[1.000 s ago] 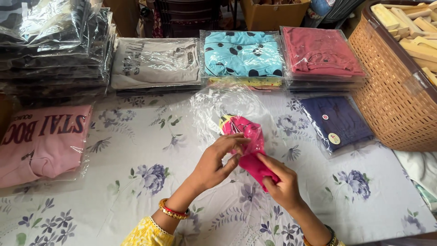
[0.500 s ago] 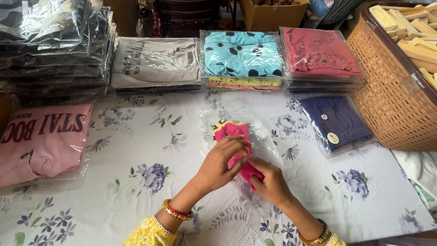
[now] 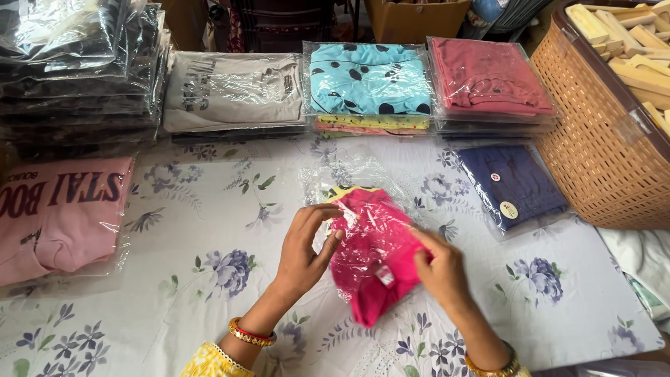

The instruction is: The person folds a pink shirt on a table, smoothing it flat and folding the sleeves and body into a compact square. They then wrap the folded shirt in a clear plastic bag, seal it, and place it on a stack of packaged shirts. Finally they pick up a pair of beige pants and begin folding them.

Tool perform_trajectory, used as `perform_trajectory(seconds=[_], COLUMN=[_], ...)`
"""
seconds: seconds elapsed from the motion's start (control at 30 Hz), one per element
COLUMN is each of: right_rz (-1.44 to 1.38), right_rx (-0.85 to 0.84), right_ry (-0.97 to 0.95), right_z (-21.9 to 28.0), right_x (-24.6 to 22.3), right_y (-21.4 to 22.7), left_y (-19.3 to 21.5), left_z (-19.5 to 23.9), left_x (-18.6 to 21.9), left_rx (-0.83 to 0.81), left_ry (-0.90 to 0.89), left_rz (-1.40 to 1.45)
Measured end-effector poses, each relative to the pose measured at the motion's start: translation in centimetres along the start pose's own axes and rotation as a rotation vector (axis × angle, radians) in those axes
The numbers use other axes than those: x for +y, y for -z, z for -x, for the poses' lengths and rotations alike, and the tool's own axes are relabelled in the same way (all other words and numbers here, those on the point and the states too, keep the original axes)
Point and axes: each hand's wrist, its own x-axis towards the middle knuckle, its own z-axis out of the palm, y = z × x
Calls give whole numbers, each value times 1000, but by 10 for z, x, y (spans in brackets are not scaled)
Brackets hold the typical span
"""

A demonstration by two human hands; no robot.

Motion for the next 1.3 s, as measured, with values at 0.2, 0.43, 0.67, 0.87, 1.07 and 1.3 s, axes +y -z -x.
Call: perform_trajectory(seconds=[0.2, 0.43, 0.67, 0.87, 1.07, 1.3], right_rz=[560, -52, 96, 476, 330, -777], right_rx=[-120, -407, -295, -278, -406, -390], right_ry=[224, 493, 766, 689, 553, 352], right_z=[12, 2, -31, -43, -46, -42], right_x=[-18, -27, -14, -40, -40, -37], right_y=[10, -39, -73, -82, -84, -80], left_y=[-3, -12, -16, -17, -17, -22], left_z=[5, 11, 13, 14, 15, 20], left_x=[-11, -14, -20, -21, -24, -31], left_rx=[82, 47, 62, 39, 73, 194], left_ry=[44, 41, 48, 71, 69, 78], left_rz=[-53, -56, -59, -56, -58, -53])
